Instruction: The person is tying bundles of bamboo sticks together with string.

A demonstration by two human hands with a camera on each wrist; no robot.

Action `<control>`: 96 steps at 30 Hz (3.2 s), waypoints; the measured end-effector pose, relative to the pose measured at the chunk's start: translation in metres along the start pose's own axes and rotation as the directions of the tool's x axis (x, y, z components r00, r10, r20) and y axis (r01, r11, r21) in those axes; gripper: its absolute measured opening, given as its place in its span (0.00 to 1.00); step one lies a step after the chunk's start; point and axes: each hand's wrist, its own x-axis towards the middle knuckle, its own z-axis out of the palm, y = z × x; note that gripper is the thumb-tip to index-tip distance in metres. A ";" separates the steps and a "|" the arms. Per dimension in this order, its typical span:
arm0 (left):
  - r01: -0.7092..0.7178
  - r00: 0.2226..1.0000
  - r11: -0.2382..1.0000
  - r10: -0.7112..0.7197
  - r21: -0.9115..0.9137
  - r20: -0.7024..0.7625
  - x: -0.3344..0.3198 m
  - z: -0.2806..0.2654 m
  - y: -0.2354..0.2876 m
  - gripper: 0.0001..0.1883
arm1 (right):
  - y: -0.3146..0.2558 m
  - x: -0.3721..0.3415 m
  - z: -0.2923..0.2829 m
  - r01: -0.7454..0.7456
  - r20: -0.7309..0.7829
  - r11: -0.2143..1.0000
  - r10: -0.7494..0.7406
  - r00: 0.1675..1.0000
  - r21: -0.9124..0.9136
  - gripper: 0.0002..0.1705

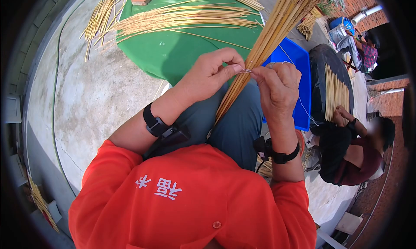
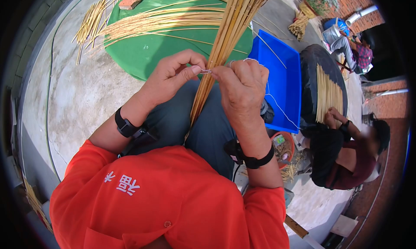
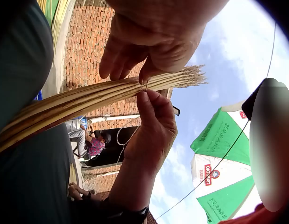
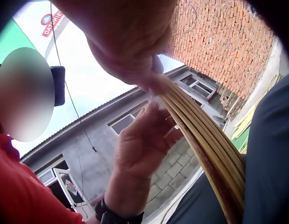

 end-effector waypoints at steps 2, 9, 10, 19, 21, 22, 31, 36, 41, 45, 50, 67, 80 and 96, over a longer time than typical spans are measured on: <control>0.018 1.000 0.990 -0.016 -0.141 0.018 0.002 -0.002 -0.003 0.07 | -0.001 -0.001 0.001 -0.021 0.018 1.000 0.020 1.000 0.022 0.12; 0.072 0.997 0.915 -0.072 -0.396 0.015 0.003 0.003 -0.006 0.07 | -0.003 -0.002 0.003 -0.088 0.029 0.991 0.085 0.996 0.096 0.10; 0.071 0.997 0.915 -0.072 -0.397 0.014 0.003 0.003 -0.006 0.07 | -0.004 -0.002 0.003 -0.108 0.037 0.988 0.105 0.994 0.113 0.09; 0.028 1.000 0.900 -0.027 -0.435 0.008 0.002 0.006 -0.007 0.05 | -0.011 -0.002 0.002 -0.278 0.107 0.918 0.258 0.960 0.282 0.10; 0.001 1.000 0.934 -0.008 -0.356 -0.018 0.002 0.008 -0.007 0.04 | -0.013 -0.001 0.004 -0.315 0.112 0.899 0.295 0.949 0.305 0.10; 0.000 1.000 0.934 -0.007 -0.357 -0.018 0.003 0.008 -0.008 0.04 | -0.013 -0.001 0.006 -0.283 0.096 0.909 0.267 0.959 0.305 0.11; -0.016 0.998 0.950 -0.003 -0.313 -0.059 0.005 0.007 -0.012 0.05 | -0.014 0.004 0.007 -0.117 0.035 0.974 0.112 0.993 0.194 0.12; -0.179 0.980 0.984 0.179 0.016 -0.089 0.005 0.007 -0.005 0.06 | -0.018 0.006 0.005 -0.092 0.086 0.989 0.082 0.993 0.113 0.11; -0.182 0.973 0.983 0.176 -0.029 -0.149 0.008 0.012 -0.001 0.05 | -0.019 0.014 -0.002 -0.155 -0.248 0.954 0.220 0.943 0.259 0.04; -0.177 0.970 0.982 0.163 -0.061 -0.181 0.008 0.011 -0.003 0.04 | -0.004 0.012 -0.018 -0.350 -0.133 0.617 0.600 0.789 0.704 0.04; -0.196 0.959 0.980 0.194 0.010 -0.207 0.009 0.012 -0.001 0.03 | 0.012 0.015 -0.051 -0.345 -0.129 0.437 0.754 0.645 0.831 0.13; -0.163 0.986 0.905 0.142 -0.392 -0.081 0.016 0.024 -0.018 0.04 | 0.123 -0.063 -0.116 -0.057 -0.019 0.053 0.870 0.492 0.997 0.09; -0.166 0.985 0.894 0.173 -0.417 -0.021 0.018 0.020 -0.030 0.03 | 0.180 -0.075 -0.131 0.038 -0.031 0.015 0.883 0.468 0.999 0.08; -0.439 0.882 0.889 0.454 0.130 -0.125 0.015 0.015 -0.018 0.05 | 0.165 -0.069 -0.133 -0.022 -0.116 0.136 0.908 0.403 0.990 0.10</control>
